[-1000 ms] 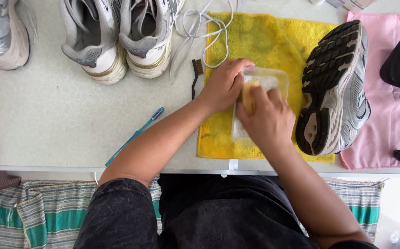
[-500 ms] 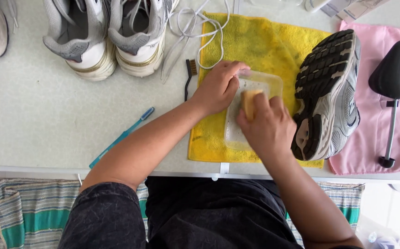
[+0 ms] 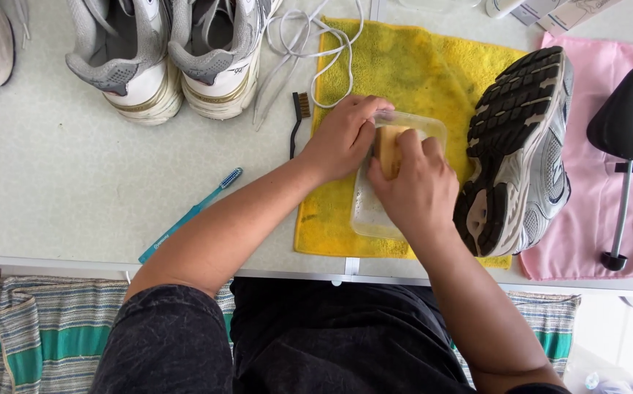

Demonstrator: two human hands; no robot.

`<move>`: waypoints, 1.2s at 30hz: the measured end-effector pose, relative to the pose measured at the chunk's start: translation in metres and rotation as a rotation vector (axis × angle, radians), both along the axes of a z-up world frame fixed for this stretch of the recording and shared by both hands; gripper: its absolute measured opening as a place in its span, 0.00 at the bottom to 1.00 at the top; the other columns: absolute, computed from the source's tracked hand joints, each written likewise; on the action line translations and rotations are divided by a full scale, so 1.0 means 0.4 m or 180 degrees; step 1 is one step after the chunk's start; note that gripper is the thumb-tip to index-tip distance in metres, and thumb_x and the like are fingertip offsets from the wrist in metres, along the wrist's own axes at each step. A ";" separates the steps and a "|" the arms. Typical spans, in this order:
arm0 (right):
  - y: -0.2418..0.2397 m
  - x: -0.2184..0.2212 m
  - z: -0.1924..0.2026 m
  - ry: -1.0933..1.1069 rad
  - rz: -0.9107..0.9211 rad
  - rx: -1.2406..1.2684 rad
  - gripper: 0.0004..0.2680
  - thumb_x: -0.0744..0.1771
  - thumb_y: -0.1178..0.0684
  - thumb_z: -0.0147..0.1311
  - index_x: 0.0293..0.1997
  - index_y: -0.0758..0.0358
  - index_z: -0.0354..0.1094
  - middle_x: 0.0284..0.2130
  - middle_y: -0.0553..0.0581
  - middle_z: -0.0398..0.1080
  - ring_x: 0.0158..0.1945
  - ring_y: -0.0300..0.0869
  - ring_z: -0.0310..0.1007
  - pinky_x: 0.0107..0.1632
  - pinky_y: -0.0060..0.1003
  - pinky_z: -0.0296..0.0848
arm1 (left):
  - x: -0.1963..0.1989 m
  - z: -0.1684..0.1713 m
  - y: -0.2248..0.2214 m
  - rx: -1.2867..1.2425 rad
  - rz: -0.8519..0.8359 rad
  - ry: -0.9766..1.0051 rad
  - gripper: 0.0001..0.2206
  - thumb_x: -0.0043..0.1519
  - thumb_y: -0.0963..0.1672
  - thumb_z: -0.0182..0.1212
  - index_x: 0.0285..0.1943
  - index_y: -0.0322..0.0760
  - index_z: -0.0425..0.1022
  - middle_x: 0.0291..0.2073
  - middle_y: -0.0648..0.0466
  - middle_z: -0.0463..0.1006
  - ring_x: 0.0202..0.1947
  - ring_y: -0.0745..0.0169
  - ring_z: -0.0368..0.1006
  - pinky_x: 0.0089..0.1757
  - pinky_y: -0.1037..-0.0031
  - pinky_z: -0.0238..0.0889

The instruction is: Preparing a soapy cleaning solution in a plastic container by rubbing a cleaning block in water and adding liquid cleaner.

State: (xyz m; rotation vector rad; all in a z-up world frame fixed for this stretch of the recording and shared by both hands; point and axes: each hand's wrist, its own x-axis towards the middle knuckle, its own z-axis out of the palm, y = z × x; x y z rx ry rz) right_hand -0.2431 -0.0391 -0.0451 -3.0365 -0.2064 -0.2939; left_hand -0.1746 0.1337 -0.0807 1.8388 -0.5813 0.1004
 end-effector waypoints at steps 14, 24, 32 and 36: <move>-0.019 -0.050 0.027 0.0094 0.0007 -0.0125 0.16 0.61 0.34 0.61 0.45 0.48 0.69 0.33 0.51 0.63 0.33 0.51 0.78 0.31 0.45 0.76 | 0.007 -0.015 -0.007 0.0001 0.0031 -0.0007 0.17 0.66 0.41 0.40 0.59 0.40 0.72 0.42 0.40 0.80 0.54 0.32 0.71 0.53 0.47 0.67; -0.034 -0.019 0.027 0.0150 0.0154 -0.0048 0.17 0.62 0.35 0.63 0.50 0.50 0.72 0.34 0.54 0.66 0.33 0.54 0.78 0.32 0.48 0.75 | 0.003 -0.007 0.001 -0.0031 0.0038 -0.0113 0.15 0.68 0.44 0.40 0.59 0.41 0.70 0.43 0.40 0.80 0.53 0.30 0.72 0.53 0.47 0.68; -0.010 0.008 0.005 -0.0242 0.0307 -0.0037 0.18 0.62 0.34 0.63 0.50 0.50 0.71 0.34 0.53 0.65 0.33 0.53 0.78 0.34 0.45 0.76 | 0.004 0.016 0.011 -0.0023 -0.0036 -0.0216 0.16 0.73 0.47 0.36 0.56 0.39 0.71 0.38 0.38 0.79 0.50 0.28 0.73 0.51 0.46 0.68; -0.043 -0.017 0.022 -0.0007 0.0224 -0.0224 0.17 0.62 0.34 0.62 0.49 0.49 0.71 0.34 0.52 0.65 0.32 0.52 0.78 0.33 0.45 0.75 | -0.002 0.016 0.009 -0.0086 -0.0038 -0.0243 0.16 0.73 0.47 0.35 0.57 0.39 0.70 0.39 0.38 0.80 0.49 0.26 0.72 0.50 0.44 0.68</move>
